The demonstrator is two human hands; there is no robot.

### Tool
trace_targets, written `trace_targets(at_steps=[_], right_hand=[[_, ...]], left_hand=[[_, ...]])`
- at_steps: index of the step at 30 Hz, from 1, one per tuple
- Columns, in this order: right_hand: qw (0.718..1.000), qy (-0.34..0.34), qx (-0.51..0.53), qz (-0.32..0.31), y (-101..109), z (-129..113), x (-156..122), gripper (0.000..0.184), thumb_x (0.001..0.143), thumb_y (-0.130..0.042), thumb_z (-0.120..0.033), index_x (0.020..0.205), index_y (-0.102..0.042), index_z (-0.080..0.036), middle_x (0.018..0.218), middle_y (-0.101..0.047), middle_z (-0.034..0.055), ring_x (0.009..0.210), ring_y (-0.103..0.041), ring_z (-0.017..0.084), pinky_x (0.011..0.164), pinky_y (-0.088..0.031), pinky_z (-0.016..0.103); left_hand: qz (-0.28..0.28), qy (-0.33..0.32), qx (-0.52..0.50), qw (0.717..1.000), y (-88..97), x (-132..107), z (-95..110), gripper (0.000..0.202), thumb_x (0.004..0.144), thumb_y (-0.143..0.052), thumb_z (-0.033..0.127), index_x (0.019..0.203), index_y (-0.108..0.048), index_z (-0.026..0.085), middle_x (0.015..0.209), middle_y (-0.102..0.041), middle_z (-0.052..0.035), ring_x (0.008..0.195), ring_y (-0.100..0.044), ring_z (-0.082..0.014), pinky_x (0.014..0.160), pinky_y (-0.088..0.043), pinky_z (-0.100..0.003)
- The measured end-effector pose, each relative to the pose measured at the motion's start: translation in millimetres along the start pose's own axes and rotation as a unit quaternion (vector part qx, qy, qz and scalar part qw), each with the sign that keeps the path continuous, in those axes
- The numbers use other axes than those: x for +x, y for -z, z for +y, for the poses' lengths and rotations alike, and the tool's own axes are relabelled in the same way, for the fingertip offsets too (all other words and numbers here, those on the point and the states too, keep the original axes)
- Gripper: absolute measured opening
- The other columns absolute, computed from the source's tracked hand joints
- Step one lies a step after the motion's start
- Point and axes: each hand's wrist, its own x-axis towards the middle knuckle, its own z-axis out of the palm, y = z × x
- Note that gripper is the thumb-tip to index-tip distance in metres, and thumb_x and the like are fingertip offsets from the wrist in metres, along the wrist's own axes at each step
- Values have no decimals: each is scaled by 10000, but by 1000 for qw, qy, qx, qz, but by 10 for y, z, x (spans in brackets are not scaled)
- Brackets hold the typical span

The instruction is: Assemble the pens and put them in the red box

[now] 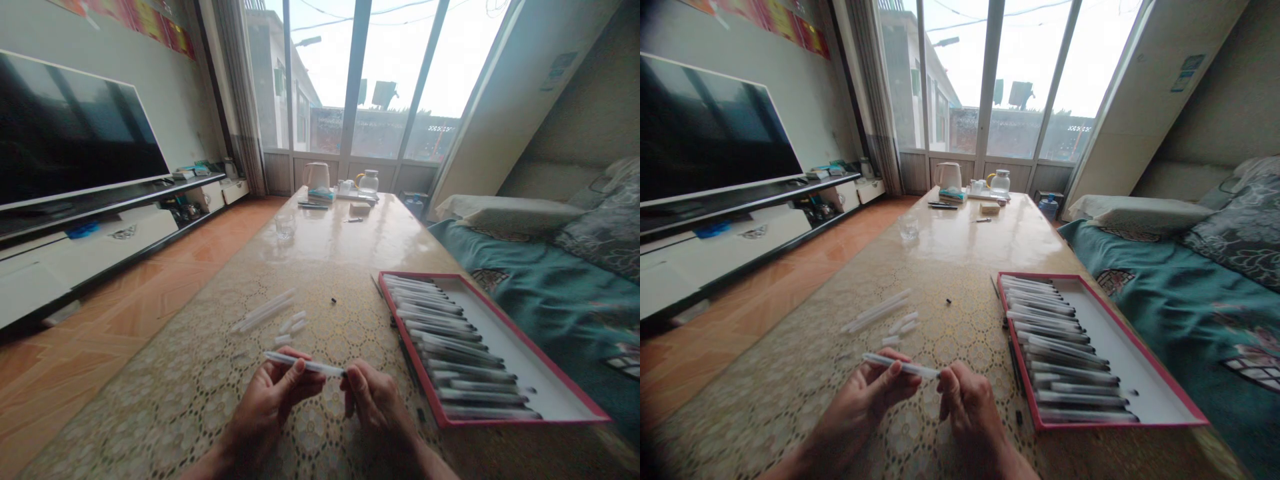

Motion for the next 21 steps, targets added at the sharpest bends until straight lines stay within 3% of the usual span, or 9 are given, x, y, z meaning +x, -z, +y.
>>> trace_targets(at_steps=[4, 9, 16, 21], right_hand=[[999, 21, -24, 20, 0, 13, 0, 315, 922, -321, -451, 853, -489, -194, 524, -554, -38, 438, -500, 95, 462, -348, 186], [998, 37, -57, 14, -19, 56, -13, 359, 931, -282, -441, 728, -468, -210, 532, -532, -32, 466, -490, 94, 489, -338, 196], [1000, -4, 9, -14, -27, 6, -29, 423, 930, -265, -480, 627, -415, -225, 386, -473, -51, 358, -475, 94, 448, -350, 193], [1000, -6, 9, -9, 6, 13, -12, 466, 935, -227, -499, 700, -497, -199, 434, -552, -21, 383, -508, 100, 452, -352, 195]], left_hand=[[-1, 6, -10, 1000, 14, 5, 11, 198, 660, -747, 244, 775, -618, 148, 723, -724, -58, 694, -693, -194, 712, -524, -311], [-10, 3, 8, 1000, 6, -15, 42, 187, 667, -741, 252, 772, -628, 146, 699, -726, -67, 690, -689, -195, 696, -525, -306], [-46, -23, 34, 998, -2, -22, 21, 160, 672, -737, 253, 746, -642, 148, 657, -725, -75, 657, -685, -198, 660, -524, -307], [-9, -7, 20, 1000, 9, 1, 3, 187, 663, -744, 274, 754, -636, 152, 663, -731, -74, 650, -690, -198, 657, -521, -300]])
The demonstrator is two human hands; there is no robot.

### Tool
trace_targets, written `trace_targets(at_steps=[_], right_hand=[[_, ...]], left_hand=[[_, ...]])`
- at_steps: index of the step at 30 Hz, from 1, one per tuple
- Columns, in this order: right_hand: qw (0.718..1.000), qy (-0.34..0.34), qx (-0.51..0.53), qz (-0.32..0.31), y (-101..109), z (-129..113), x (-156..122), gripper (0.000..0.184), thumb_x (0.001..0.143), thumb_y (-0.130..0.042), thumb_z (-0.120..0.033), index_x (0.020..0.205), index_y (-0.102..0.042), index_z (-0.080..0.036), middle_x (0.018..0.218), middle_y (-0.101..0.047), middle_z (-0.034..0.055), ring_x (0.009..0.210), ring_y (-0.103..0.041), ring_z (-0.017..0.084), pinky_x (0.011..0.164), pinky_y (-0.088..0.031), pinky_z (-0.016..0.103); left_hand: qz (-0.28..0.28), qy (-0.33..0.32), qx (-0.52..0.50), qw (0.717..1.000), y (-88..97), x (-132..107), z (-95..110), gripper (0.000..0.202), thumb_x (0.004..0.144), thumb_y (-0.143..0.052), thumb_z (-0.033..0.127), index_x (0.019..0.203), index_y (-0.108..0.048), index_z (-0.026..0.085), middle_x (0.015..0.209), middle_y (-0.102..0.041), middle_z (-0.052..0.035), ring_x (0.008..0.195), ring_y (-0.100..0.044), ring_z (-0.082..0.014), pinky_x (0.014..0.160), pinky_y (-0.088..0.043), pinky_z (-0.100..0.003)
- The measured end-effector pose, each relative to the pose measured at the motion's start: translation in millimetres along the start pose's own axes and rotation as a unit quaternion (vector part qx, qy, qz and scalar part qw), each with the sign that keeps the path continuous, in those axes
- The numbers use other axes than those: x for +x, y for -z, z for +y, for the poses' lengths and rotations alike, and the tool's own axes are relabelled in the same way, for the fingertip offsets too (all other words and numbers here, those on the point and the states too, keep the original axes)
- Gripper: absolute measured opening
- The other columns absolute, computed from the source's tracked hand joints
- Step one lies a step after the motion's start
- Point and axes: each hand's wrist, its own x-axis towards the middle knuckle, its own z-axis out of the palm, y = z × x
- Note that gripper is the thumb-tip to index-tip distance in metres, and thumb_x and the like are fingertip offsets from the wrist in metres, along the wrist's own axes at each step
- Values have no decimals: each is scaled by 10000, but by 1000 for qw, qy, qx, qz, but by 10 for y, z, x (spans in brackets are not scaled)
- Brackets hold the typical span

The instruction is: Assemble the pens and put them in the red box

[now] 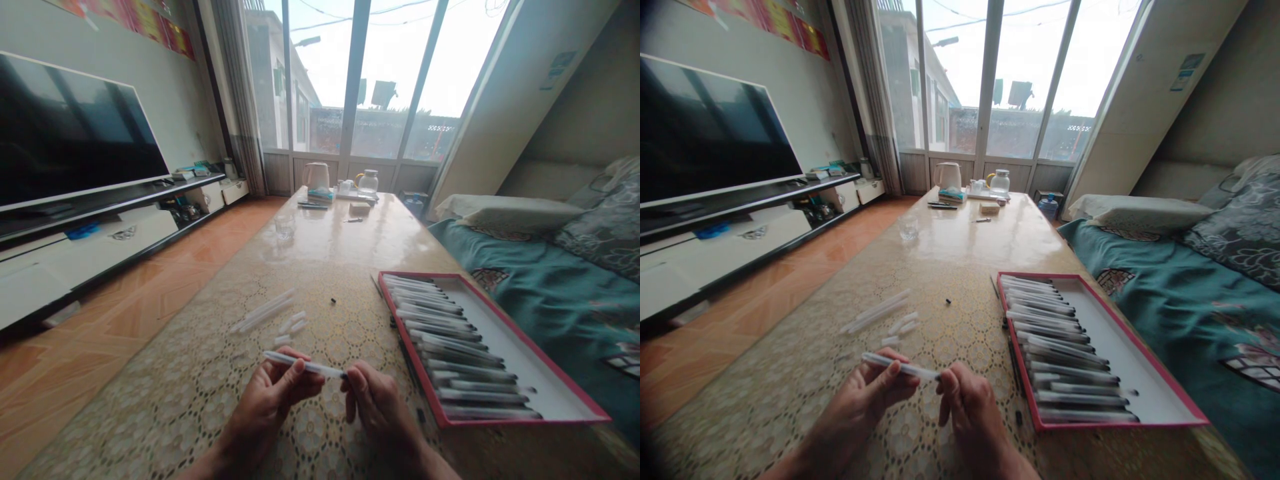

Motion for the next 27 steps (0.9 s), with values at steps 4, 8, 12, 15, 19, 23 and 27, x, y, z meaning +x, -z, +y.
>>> trace_targets(at_steps=[4, 8, 12, 15, 19, 23, 27], right_hand=[[999, 9, -34, 3, 21, 20, 7, 450, 944, -232, -472, 751, -523, -188, 503, -593, -12, 456, -527, 103, 492, -346, 193], [999, 26, -42, 7, 28, 5, 7, 440, 937, -314, -439, 641, -518, -185, 502, -565, -18, 473, -528, 95, 510, -354, 189], [996, 55, -53, 35, 25, -29, 5, 430, 923, -380, -406, 587, -528, -182, 501, -547, -21, 442, -488, 81, 487, -349, 187], [996, 61, -42, 40, 11, -35, -1, 392, 916, -397, -398, 622, -541, -182, 530, -542, -26, 397, -461, 64, 447, -348, 179], [997, 61, -26, 47, -8, -33, -15, 321, 908, -423, -375, 677, -540, -186, 562, -554, -27, 386, -492, 58, 422, -359, 162], [996, 70, -17, 59, -3, -59, -28, 259, 902, -449, -344, 716, -541, -188, 580, -577, -24, 396, -532, 62, 433, -383, 155], [999, 23, 24, 36, -11, -87, -31, 271, 881, -472, -402, 751, -565, -183, 636, -624, 1, 423, -570, 82, 437, -408, 169]], left_hand=[[-2, -9, 6, 1000, -2, 5, 5, 206, 650, -753, 275, 757, -626, 154, 670, -735, -74, 649, -693, -205, 661, -522, -313], [3, -17, 22, 1000, -18, -4, 5, 220, 648, -751, 297, 758, -629, 150, 658, -733, -83, 643, -693, -217, 658, -519, -329], [12, -3, 9, 1000, -27, -14, 12, 223, 634, -761, 296, 736, -635, 143, 652, -726, -78, 633, -691, -216, 667, -518, -334], [18, 11, -1, 1000, -20, -14, 21, 208, 640, -760, 268, 733, -621, 143, 643, -715, -58, 631, -687, -198, 645, -522, -309], [17, 21, -8, 1000, -5, -3, 20, 210, 650, -755, 247, 747, -597, 148, 647, -713, -53, 634, -686, -182, 640, -528, -297], [16, 21, -13, 1000, 1, 7, 22, 222, 649, -757, 241, 758, -589, 145, 653, -712, -49, 636, -689, -181, 636, -532, -290], [6, 18, -5, 1000, -2, 1, 32, 190, 670, -741, 239, 750, -591, 152, 654, -719, -50, 642, -689, -177, 641, -535, -281]])
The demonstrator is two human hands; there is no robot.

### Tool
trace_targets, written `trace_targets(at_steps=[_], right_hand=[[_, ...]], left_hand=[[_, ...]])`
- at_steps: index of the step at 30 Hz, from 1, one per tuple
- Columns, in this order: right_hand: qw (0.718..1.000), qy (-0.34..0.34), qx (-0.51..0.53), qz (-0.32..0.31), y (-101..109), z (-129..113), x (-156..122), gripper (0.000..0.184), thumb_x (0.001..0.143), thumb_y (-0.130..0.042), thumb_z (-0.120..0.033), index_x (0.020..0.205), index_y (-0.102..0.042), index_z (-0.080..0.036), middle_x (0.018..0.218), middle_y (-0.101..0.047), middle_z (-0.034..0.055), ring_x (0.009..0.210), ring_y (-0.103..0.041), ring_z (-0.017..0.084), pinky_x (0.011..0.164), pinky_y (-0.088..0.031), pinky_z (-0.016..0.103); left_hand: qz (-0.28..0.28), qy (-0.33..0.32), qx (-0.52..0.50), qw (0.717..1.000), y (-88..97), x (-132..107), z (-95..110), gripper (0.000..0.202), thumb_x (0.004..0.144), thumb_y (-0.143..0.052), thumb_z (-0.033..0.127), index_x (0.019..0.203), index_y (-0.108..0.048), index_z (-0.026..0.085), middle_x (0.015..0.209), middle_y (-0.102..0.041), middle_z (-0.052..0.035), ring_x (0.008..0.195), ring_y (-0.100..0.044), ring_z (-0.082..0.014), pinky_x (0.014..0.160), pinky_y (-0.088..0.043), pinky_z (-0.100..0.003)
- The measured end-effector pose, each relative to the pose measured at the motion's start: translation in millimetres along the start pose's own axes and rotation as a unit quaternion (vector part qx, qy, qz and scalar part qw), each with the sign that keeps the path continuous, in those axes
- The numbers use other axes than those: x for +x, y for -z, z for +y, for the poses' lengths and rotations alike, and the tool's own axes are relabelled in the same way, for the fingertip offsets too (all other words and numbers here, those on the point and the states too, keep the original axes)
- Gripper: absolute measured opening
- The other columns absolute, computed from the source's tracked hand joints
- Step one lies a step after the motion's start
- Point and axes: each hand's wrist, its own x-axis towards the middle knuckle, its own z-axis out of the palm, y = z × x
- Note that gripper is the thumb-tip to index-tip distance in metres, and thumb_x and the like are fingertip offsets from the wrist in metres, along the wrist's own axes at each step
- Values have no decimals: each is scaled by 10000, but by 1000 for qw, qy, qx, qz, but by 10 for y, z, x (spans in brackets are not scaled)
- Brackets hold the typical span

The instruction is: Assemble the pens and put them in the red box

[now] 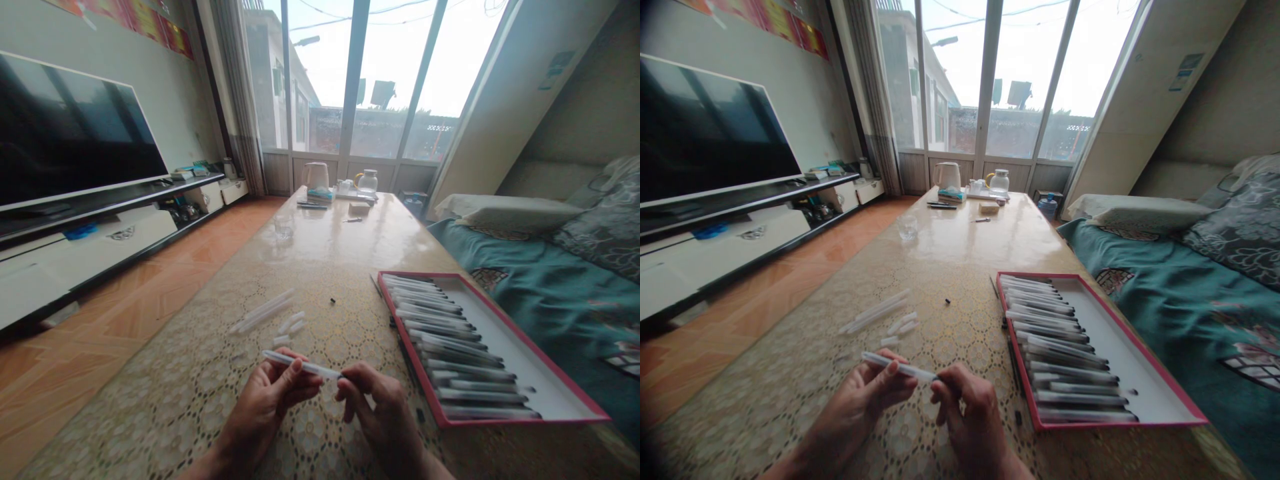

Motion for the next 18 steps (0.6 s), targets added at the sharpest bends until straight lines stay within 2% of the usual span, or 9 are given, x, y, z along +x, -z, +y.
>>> trace_targets(at_steps=[4, 7, 10, 15, 18], right_hand=[[992, -99, 77, -14, -27, 21, 9, 446, 880, -393, -529, 697, -575, -165, 552, -619, 14, 317, -478, 73, 316, -301, 172], [994, -91, 58, -3, -22, 39, 27, 498, 894, -361, -527, 652, -584, -153, 456, -584, 11, 352, -463, 78, 381, -325, 176], [994, -93, 58, -10, 2, 36, 46, 470, 882, -413, -510, 652, -590, -141, 445, -574, 9, 401, -473, 81, 444, -355, 180], [977, -154, 144, -44, 20, 12, 60, 370, 836, -511, -486, 702, -558, -145, 539, -578, -6, 374, -441, 61, 359, -312, 162], [980, -120, 157, -30, 20, 8, 63, 269, 809, -582, -411, 759, -562, -147, 648, -608, 11, 464, -532, 80, 439, -402, 174]], left_hand=[[5, -22, 10, 1000, -10, -8, -11, 182, 667, -741, 256, 744, -607, 160, 660, -730, -57, 661, -691, -183, 669, -538, -290], [10, -36, 18, 999, -19, -14, -23, 204, 651, -751, 282, 745, -619, 158, 659, -733, -65, 659, -693, -197, 670, -538, -307], [7, -39, 37, 999, -27, -21, -15, 227, 637, -759, 297, 746, -620, 154, 667, -737, -72, 657, -698, -214, 666, -538, -322], [0, -31, 50, 998, -17, -21, 11, 218, 662, -741, 292, 751, -603, 149, 668, -738, -71, 657, -697, -204, 651, -540, -310], [3, -17, 38, 999, 0, -7, 5, 208, 678, -733, 278, 757, -591, 148, 669, -734, -65, 658, -694, -185, 665, -539, -302]])
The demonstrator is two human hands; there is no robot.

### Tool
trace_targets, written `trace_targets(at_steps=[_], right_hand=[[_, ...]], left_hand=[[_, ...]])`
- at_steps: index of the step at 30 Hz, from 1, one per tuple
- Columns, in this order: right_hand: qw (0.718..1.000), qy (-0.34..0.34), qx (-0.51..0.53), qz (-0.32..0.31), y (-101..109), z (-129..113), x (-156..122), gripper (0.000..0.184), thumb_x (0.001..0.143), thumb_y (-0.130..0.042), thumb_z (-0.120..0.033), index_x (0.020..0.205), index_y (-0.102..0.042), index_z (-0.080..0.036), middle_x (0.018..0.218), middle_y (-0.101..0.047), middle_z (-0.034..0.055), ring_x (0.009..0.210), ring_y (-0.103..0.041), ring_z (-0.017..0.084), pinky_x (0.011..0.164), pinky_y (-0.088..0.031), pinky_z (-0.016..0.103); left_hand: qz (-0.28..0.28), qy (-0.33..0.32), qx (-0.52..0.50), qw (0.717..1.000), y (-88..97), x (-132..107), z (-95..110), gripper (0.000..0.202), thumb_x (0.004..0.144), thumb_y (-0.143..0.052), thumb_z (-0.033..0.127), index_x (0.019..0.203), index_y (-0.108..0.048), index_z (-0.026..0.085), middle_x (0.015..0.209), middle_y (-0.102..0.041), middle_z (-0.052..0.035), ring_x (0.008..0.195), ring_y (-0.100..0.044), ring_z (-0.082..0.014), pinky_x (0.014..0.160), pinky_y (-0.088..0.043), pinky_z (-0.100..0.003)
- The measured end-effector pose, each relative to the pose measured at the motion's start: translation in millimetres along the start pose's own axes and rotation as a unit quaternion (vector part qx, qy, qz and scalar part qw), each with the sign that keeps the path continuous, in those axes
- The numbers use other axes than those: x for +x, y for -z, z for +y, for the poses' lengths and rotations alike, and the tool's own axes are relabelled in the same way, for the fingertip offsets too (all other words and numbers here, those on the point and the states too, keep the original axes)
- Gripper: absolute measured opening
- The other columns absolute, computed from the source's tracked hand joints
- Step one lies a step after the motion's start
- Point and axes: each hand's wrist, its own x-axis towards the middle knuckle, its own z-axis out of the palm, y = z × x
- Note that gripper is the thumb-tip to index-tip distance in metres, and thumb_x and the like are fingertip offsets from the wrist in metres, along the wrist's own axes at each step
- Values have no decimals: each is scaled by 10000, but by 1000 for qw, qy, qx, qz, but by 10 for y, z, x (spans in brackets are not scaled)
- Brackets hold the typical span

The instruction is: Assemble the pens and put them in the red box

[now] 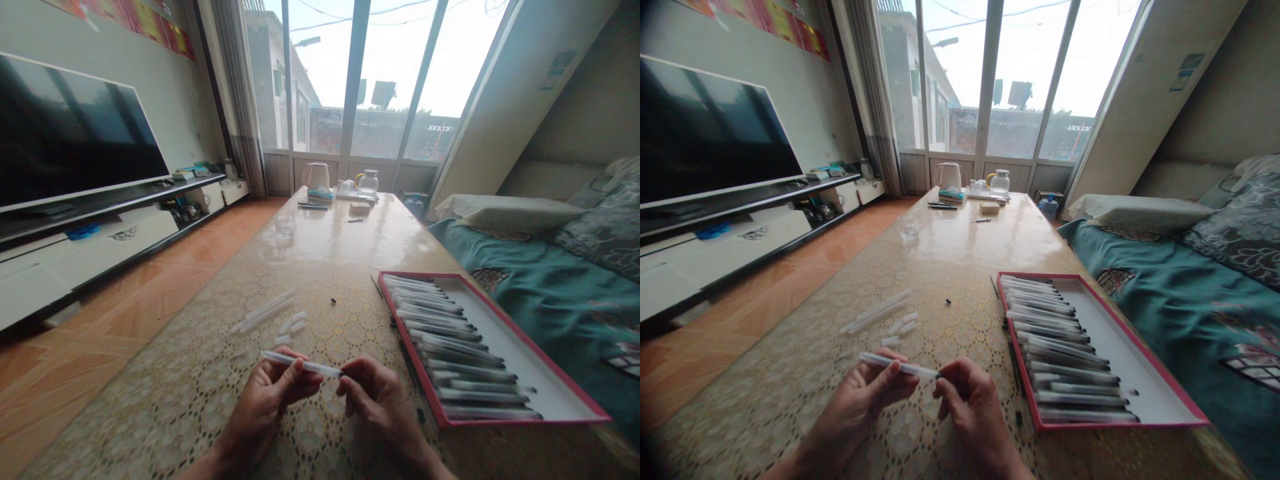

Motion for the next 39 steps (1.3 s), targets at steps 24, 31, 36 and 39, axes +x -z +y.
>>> trace_targets(at_steps=[24, 31, 36, 39], right_hand=[[976, 95, -195, 20, -23, 89, -52, 400, 911, -337, -438, 598, -385, -194, 542, -376, -46, 496, -373, 87, 484, -260, 212], [992, 20, -122, -26, -14, 59, -32, 458, 917, -254, -515, 701, -486, -185, 459, -455, -43, 410, -427, 92, 443, -313, 196], [954, 124, -273, 15, 25, 115, -29, 278, 919, -322, -407, 812, -476, -202, 555, -516, -35, 478, -482, 105, 483, -322, 199], [947, 139, -288, 17, 14, 139, -36, 302, 930, -294, -376, 723, -441, -213, 536, -506, -36, 467, -471, 100, 479, -319, 196]], left_hand=[[-48, -33, -6, 998, 21, -1, -74, 173, 678, -734, 260, 748, -615, 156, 652, -728, -45, 636, -692, -178, 644, -540, -295], [-17, -18, -10, 1000, 22, 14, -65, 194, 688, -726, 260, 776, -589, 153, 663, -737, -69, 639, -696, -187, 638, -541, -291], [-13, 1, -20, 1000, 25, 26, -35, 226, 672, -740, 261, 778, -582, 140, 680, -736, -88, 645, -698, -188, 650, -545, -298], [-19, 3, -21, 1000, 25, 22, -50, 233, 664, -746, 259, 777, -580, 140, 680, -736, -83, 641, -698, -187, 653, -547, -299]])
